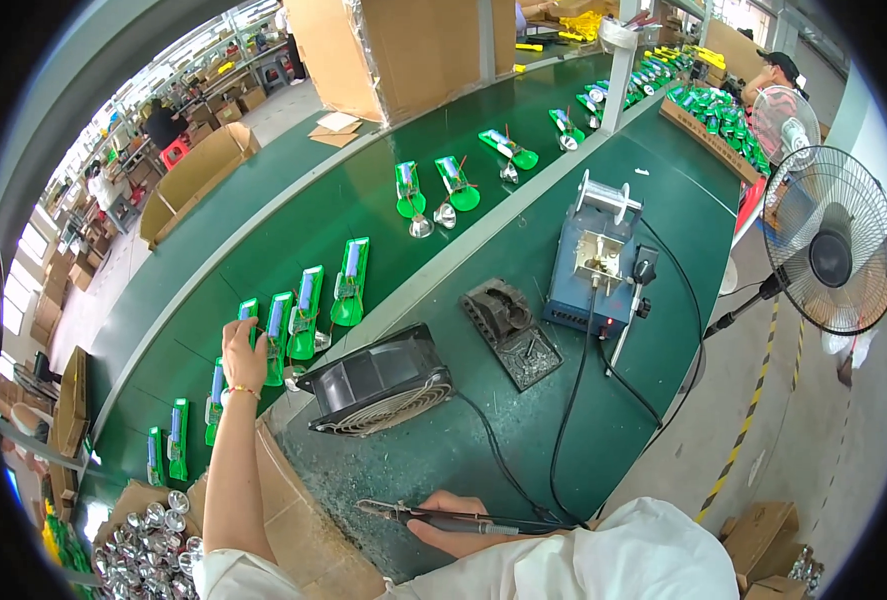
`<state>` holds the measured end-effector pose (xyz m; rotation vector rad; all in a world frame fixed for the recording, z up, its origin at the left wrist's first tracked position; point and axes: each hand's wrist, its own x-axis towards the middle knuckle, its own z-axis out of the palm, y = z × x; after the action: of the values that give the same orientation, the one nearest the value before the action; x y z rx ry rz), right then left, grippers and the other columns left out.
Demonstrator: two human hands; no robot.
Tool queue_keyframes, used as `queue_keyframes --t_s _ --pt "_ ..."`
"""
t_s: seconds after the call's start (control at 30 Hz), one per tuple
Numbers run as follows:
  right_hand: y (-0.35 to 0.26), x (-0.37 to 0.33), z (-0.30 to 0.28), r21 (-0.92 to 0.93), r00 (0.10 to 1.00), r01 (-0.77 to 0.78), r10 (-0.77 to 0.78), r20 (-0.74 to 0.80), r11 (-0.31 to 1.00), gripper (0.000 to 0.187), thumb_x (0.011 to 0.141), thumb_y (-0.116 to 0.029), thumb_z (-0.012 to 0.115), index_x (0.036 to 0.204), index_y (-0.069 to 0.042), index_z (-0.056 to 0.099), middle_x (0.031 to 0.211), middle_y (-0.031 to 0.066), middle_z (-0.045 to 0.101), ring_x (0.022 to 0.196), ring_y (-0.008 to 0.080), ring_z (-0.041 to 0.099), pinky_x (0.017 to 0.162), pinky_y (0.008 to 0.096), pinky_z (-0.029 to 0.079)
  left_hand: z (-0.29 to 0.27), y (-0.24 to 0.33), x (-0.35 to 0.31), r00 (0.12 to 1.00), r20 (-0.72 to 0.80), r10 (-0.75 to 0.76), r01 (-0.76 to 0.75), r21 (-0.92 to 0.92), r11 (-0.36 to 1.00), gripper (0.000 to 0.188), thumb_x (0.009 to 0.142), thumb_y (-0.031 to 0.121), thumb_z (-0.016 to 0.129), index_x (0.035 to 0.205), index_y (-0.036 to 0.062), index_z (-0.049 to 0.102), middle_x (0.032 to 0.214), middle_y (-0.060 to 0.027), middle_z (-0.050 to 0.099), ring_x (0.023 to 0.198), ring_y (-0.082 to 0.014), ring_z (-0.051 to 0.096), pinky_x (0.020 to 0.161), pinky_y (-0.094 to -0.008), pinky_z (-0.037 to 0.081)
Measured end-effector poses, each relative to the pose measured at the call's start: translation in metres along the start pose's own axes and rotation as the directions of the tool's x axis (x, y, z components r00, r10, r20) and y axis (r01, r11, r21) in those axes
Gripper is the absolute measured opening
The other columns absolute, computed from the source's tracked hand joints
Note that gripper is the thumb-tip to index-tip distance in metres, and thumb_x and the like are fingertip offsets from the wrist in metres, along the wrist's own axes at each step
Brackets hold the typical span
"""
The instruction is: Soldering wires and electronic components onto small circuit boards for LED lamp assembly.
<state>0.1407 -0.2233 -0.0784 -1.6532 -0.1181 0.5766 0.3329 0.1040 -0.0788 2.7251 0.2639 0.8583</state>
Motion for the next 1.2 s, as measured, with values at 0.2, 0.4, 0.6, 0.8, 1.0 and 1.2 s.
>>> queue_keyframes --t_s 0.2,0.4,0.6,0.8,1.0,1.2 --pt "0.016 0.006 0.007 0.054 0.995 0.085 -0.082 -0.058 0.995 0.021 0.077 -0.020 0.069 0.086 -0.004 0.058 0.068 0.0013 0.059 0.062 0.0060 0.053 0.055 0.0226 0.041 -0.009 0.014 -0.004 0.922 0.374 -0.105 0.017 0.229 0.973 0.047 0.075 0.039 0.063 0.111 0.0098 0.056 0.097 -0.0148 0.061 0.097 -0.0297 0.054 0.080 -0.0398 0.045" --pt "0.014 0.001 0.013 0.036 0.989 0.142 -0.140 -0.036 0.989 0.021 0.077 -0.020 0.069 0.085 -0.004 0.058 0.071 0.0013 0.059 0.064 0.0057 0.051 0.058 0.0233 0.042 -0.018 0.005 -0.021 0.911 0.353 -0.212 0.171 0.143 0.975 0.053 0.076 0.037 0.060 0.118 0.0077 0.049 0.094 -0.0192 0.062 0.087 -0.0349 0.060 0.076 -0.0434 0.047" --pt "0.020 0.005 0.008 0.028 0.981 0.192 -0.191 -0.027 0.981 0.020 0.077 -0.019 0.068 0.086 -0.004 0.059 0.072 0.0029 0.060 0.065 0.0071 0.053 0.059 0.0238 0.043 -0.081 0.004 -0.129 0.949 0.276 -0.150 0.209 -0.197 0.958 0.056 0.085 0.019 0.053 0.132 0.0031 0.028 0.101 -0.0233 0.059 0.092 -0.0395 0.057 0.077 -0.0427 0.045" --pt "0.022 0.004 0.009 0.086 0.977 0.213 -0.211 -0.041 0.973 0.014 0.078 -0.012 0.067 0.082 -0.004 0.057 0.070 0.0022 0.060 0.063 0.0063 0.054 0.055 0.0229 0.043 -0.171 0.061 -0.263 0.874 0.338 -0.349 0.440 -0.246 0.863 0.057 0.084 0.012 0.051 0.134 0.0041 0.025 0.078 -0.0139 0.057 0.064 -0.0253 0.056 0.059 -0.0353 0.044" --pt "0.024 0.005 0.013 0.150 0.971 0.237 -0.237 -0.020 0.960 0.014 0.079 -0.015 0.066 0.081 -0.004 0.057 0.064 -0.0019 0.055 0.059 0.0028 0.047 0.051 0.0213 0.038 -0.225 0.035 -0.316 0.890 -0.045 -0.453 0.453 0.187 0.872 0.064 0.074 0.018 0.061 0.131 0.0039 0.035 0.125 -0.0205 0.038 0.111 -0.0341 0.039 0.089 -0.0418 0.034" --pt "0.025 0.004 0.014 0.154 0.964 0.265 -0.267 -0.003 0.952 0.015 0.080 -0.016 0.064 0.080 -0.004 0.055 0.064 0.0000 0.057 0.055 0.0039 0.050 0.049 0.0211 0.039 -0.228 0.050 -0.346 0.912 0.171 -0.372 0.210 0.585 0.783 0.045 0.075 0.023 0.061 0.115 0.0053 0.050 0.129 -0.0173 0.039 0.122 -0.0344 0.033 0.098 -0.0532 0.023"
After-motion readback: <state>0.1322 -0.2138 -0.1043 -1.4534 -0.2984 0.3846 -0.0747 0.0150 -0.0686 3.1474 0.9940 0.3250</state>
